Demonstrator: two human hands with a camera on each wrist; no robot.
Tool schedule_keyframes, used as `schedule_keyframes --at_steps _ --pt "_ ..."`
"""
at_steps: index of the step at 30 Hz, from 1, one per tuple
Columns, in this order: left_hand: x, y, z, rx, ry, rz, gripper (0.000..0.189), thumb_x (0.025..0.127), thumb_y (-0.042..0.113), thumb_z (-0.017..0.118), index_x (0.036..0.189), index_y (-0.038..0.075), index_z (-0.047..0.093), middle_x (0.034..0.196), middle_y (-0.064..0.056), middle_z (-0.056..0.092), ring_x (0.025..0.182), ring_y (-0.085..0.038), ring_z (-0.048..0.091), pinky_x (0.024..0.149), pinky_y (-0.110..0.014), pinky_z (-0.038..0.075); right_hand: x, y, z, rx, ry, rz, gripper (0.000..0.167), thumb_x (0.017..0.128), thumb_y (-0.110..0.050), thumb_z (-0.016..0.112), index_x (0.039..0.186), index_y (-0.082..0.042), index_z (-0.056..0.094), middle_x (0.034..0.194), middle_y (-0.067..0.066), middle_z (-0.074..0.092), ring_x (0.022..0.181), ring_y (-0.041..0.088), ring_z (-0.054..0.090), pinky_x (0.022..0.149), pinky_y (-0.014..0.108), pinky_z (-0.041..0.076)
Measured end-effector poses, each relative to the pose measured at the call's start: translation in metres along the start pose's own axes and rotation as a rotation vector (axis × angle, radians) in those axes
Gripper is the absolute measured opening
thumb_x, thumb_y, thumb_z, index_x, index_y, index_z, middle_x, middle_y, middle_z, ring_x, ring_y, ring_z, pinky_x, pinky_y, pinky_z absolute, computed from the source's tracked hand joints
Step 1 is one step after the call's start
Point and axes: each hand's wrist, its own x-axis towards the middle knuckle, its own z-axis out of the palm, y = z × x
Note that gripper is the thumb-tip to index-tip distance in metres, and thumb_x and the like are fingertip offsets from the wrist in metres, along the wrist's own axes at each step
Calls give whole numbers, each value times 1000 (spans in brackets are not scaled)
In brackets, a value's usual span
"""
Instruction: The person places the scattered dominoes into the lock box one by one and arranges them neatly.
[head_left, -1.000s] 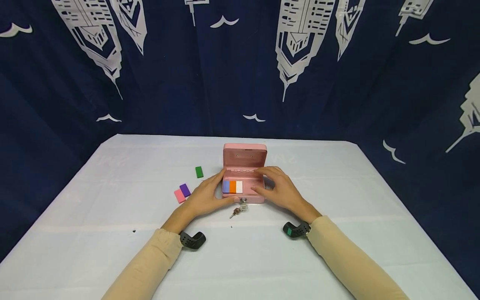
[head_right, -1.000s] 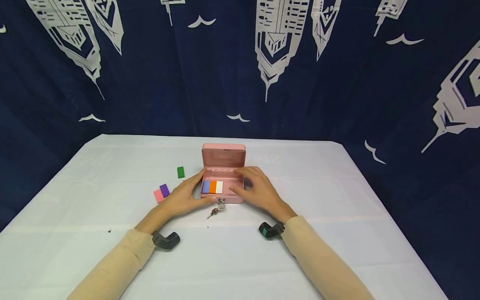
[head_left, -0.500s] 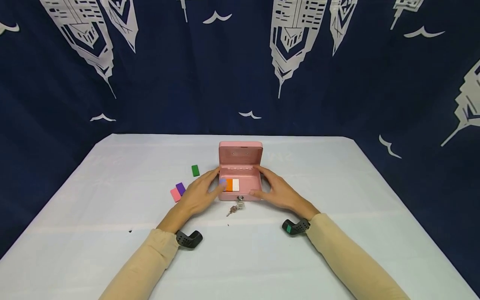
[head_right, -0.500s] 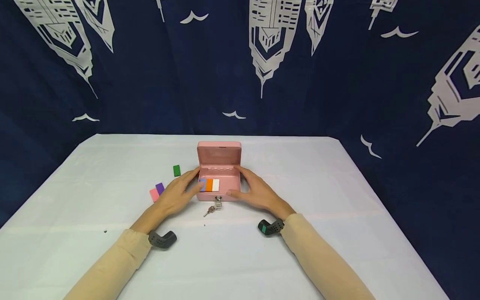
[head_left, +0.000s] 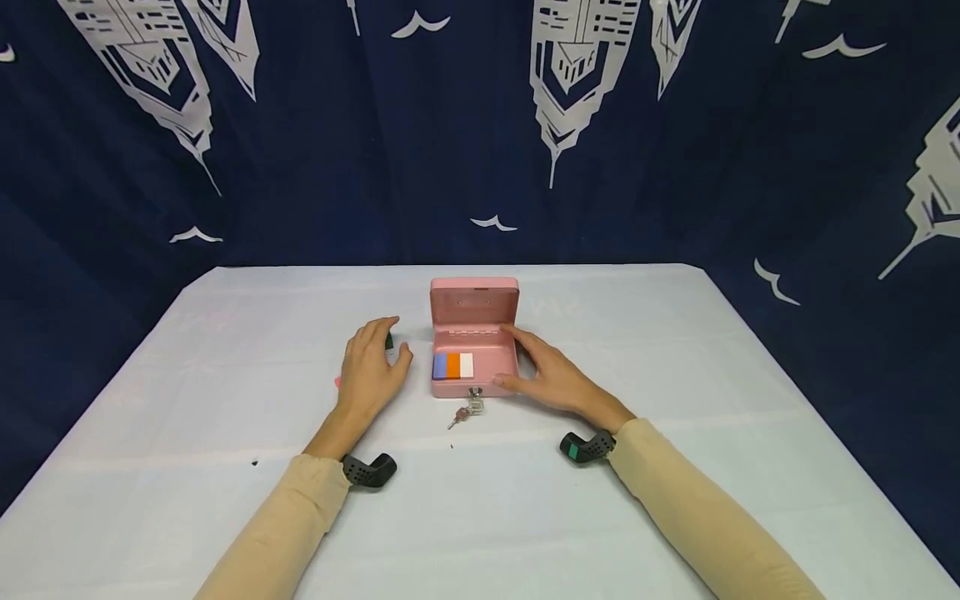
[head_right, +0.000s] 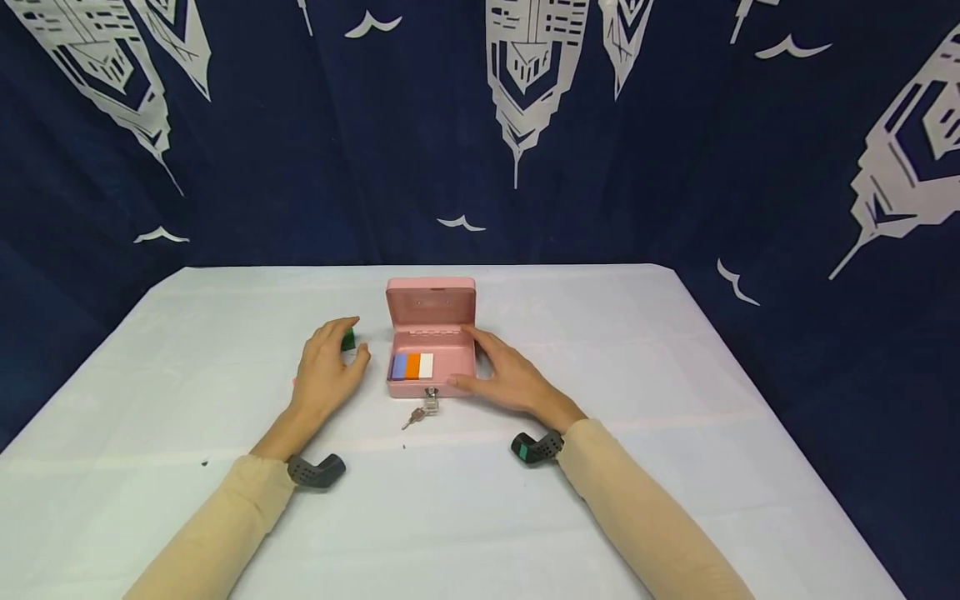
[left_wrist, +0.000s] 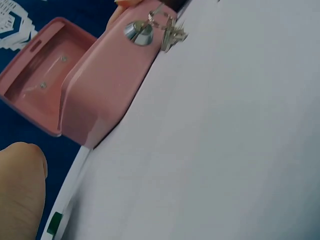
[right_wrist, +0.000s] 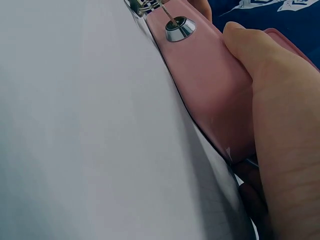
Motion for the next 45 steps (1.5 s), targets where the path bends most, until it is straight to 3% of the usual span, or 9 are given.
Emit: schedule_keyframes --at_steps 6,11,15,21,28,31,37,45 --pt "4 -14 -8 105 -42 -18 54 93 17 64 141 -5 55 140 -25 59 136 -41 48 119 -55 30 1 0 1 -5 0 12 93 91 -51 74 164 -18 28 167 10 33 153 32 33 122 53 31" --pt "5 -22 -12 159 -180 -73 61 98 23 61 149 -6 47 151 -25 51 145 -40 42 120 -56 29 1 0 1 -4 -9 16 93 91 -52 74 164 -18 28 167 11 33 153 32 33 122 54 31" --pt "4 -22 -12 200 -262 -65 55 101 28 57 146 -3 52 150 -24 53 145 -39 44 119 -57 32 2 -1 0 -1 -6 18 92 91 -51 75 164 -18 29 167 11 33 153 32 33 122 54 31" --pt "4 -20 -13 170 -192 -3 40 98 21 68 129 -4 67 134 -23 66 133 -40 56 110 -58 41 2 -3 0 3 -12 29 92 92 -50 75 164 -17 28 168 11 32 154 32 31 123 53 30" --pt "3 -17 -12 148 -96 66 45 91 23 76 125 -6 69 124 -23 70 122 -41 60 103 -56 46 2 -2 0 12 -10 16 91 92 -47 75 164 -17 28 167 11 32 154 32 31 124 52 29" --pt "3 -15 -12 88 -70 69 47 90 22 77 126 -6 68 124 -22 69 119 -40 61 103 -53 47 2 -2 1 11 -10 20 91 92 -48 74 164 -18 28 167 11 32 154 32 31 124 53 29" --pt "1 -12 -8 -74 -57 11 49 90 23 78 129 -4 67 123 -19 64 109 -35 63 96 -50 53 2 -1 0 16 -8 18 91 92 -48 75 164 -16 28 167 12 32 154 33 31 123 54 29" --pt "0 -8 -7 -147 -23 103 44 86 20 81 124 -1 70 118 -13 65 110 -31 64 93 -47 55 2 -1 0 19 -3 8 91 92 -47 75 163 -14 29 167 12 33 154 33 31 123 54 29"
